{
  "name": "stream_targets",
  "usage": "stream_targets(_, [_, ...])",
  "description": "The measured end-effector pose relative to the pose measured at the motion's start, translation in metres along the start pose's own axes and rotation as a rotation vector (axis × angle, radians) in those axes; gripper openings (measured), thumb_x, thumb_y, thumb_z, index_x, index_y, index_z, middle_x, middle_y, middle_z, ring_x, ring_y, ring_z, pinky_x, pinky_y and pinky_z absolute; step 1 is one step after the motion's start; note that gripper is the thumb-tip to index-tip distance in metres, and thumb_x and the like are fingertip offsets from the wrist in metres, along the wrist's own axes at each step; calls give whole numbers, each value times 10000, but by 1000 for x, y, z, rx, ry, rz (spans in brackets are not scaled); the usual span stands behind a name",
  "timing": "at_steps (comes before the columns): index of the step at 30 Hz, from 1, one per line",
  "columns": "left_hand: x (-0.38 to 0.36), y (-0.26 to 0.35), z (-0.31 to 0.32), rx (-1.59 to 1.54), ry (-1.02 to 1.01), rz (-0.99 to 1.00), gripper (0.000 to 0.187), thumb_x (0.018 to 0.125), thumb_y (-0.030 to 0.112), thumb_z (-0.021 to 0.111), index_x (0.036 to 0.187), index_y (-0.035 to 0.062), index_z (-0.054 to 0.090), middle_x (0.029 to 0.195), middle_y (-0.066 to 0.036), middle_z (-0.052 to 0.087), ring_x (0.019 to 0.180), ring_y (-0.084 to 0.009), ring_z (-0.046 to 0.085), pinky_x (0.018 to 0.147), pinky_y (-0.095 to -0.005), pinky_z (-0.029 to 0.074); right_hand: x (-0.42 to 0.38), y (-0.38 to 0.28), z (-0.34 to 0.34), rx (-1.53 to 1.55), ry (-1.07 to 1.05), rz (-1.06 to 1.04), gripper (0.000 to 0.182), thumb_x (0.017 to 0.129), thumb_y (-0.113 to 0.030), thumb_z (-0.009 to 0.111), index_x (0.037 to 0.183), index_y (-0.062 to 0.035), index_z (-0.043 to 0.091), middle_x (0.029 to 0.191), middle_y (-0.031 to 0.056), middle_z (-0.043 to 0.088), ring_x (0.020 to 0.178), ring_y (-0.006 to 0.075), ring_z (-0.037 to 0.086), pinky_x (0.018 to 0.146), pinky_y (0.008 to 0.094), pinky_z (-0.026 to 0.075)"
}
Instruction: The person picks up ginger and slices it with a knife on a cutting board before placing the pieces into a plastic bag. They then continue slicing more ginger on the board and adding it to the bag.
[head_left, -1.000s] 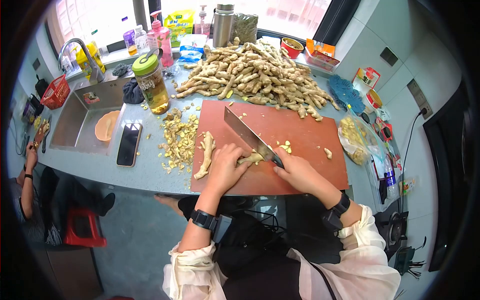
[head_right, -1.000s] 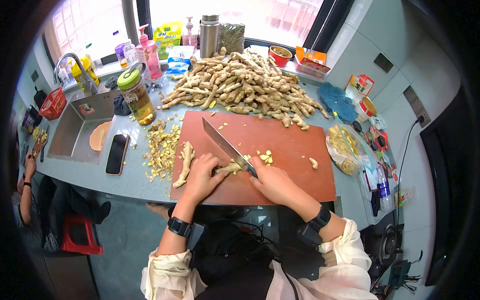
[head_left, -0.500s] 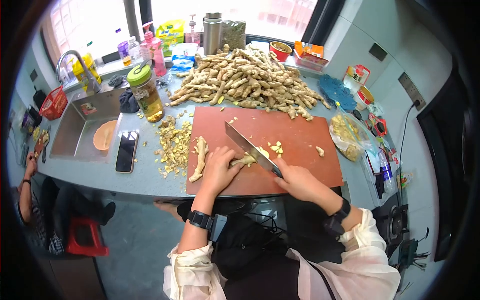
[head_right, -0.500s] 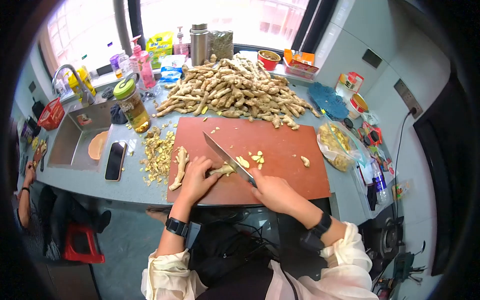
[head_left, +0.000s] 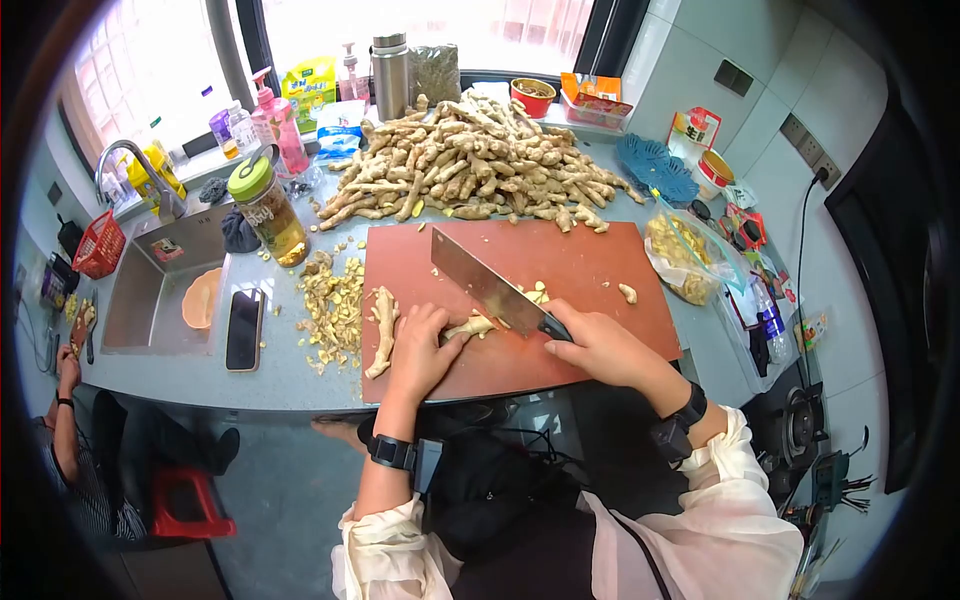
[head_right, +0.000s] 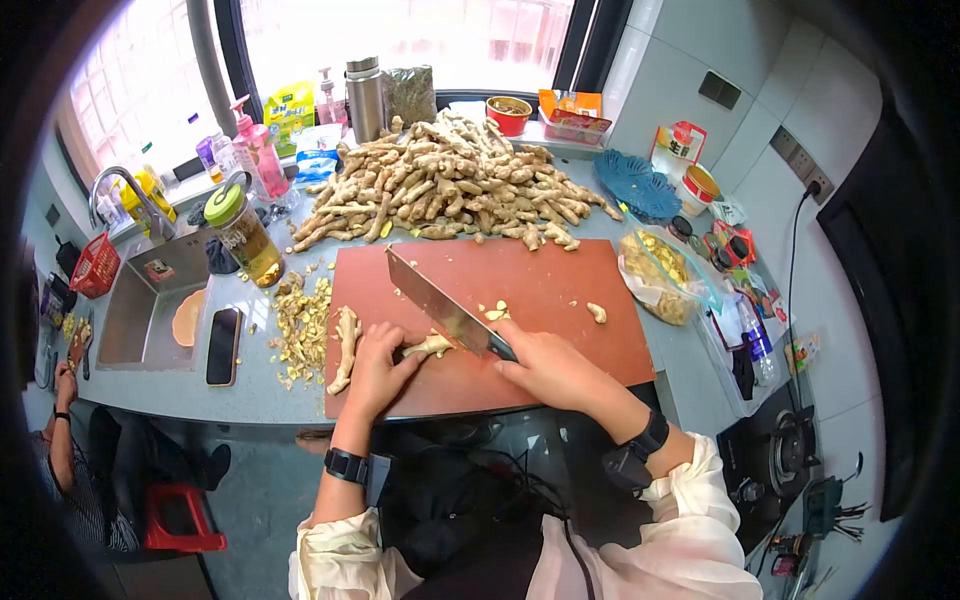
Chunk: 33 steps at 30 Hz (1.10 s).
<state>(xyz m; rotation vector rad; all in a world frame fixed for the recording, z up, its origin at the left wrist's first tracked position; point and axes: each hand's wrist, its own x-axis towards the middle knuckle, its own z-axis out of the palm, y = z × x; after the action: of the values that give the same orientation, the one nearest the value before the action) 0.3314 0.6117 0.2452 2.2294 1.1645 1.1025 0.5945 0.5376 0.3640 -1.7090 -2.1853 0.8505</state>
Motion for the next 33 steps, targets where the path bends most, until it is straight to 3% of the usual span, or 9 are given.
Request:
stream_targets(3, [-1,-1,-1,-16,-1,-22,188,830,160,805,979,63,744,881,-95,599,884,-296,557,802,-407,453,-8,-16,-5,-11,-60,46,474,988,-222,646,1401,-76,466,911,254,683,906,460,677,779,517,502])
stream_targets(6, [0,0,0,-41,-5,-32,178,832,152,802,974,64,741,900,-92,618,891,-292,566,806,-403,458,-9,-17,-2,-44,-66,14,412,993,-232,619,1353,-85,483,967,267,706,958,471,676,809,556,503])
stream_targets(12, [0,3,-3,-35,-35,-49,166,839,161,779,973,74,732,935,-75,646,924,-294,593,863,-411,458,-10,-30,-6,-196,-81,38,405,986,-207,614,1347,-75,484,916,262,706,905,476,682,778,568,515])
stream_targets(33, [1,1,-4,-27,-41,-36,192,824,153,794,976,63,718,950,-82,647,942,-305,586,863,-415,450,-9,-28,-13,-163,-70,21,394,998,-225,622,1341,-94,480,862,252,696,846,486,673,746,574,513])
